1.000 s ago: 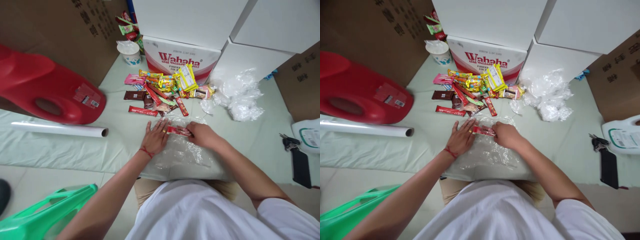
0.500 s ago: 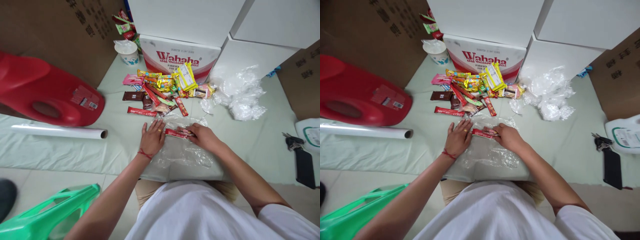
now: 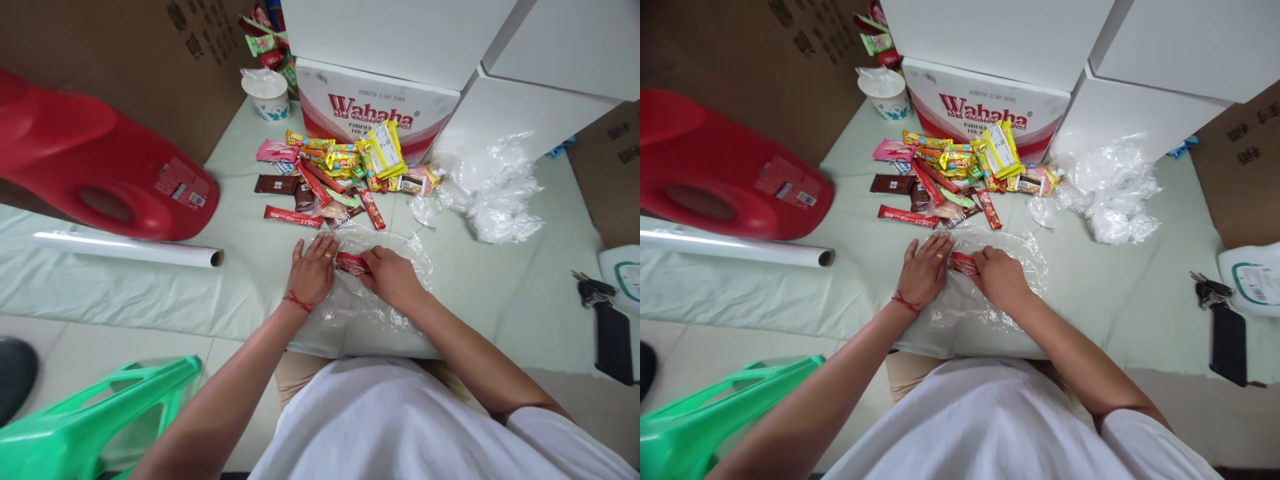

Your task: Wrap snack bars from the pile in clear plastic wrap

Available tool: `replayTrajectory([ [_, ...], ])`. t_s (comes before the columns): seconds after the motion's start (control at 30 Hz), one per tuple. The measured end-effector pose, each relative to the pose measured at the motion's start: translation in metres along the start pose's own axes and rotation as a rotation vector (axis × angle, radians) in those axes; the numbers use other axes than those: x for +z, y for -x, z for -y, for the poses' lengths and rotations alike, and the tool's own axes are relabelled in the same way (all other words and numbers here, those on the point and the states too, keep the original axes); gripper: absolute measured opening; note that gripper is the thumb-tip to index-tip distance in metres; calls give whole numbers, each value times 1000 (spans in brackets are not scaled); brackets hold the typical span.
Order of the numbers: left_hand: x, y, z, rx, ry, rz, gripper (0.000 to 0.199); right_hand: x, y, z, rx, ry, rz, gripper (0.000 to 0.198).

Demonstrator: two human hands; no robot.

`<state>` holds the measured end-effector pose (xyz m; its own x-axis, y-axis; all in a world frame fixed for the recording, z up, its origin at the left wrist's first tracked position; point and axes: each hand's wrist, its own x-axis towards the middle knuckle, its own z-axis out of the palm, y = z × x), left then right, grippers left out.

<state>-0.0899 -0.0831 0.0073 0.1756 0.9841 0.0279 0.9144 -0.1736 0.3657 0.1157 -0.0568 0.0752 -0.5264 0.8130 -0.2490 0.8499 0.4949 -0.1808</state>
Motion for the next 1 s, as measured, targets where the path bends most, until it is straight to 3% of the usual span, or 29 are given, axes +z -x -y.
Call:
replayTrajectory([
  [0.2,3,1,1,2,-14,-13,56,5,-1,-4,-9,-104,-69,33],
  [0.43,3,0,1,6,-28,-2,57,3,-6,-41,21,-287,-253,36],
  [0.6,3,1,2,10,-28,-2,58,11,-6,-29,-160,-231,-161,54],
  [0.7,4,1,2,6,-20,0,59,24,-7,-19,-206,-184,-124,53],
  [1.0,3,1,4,2,-1,4,62,45,6,-37,-299,-148,-307,39],
])
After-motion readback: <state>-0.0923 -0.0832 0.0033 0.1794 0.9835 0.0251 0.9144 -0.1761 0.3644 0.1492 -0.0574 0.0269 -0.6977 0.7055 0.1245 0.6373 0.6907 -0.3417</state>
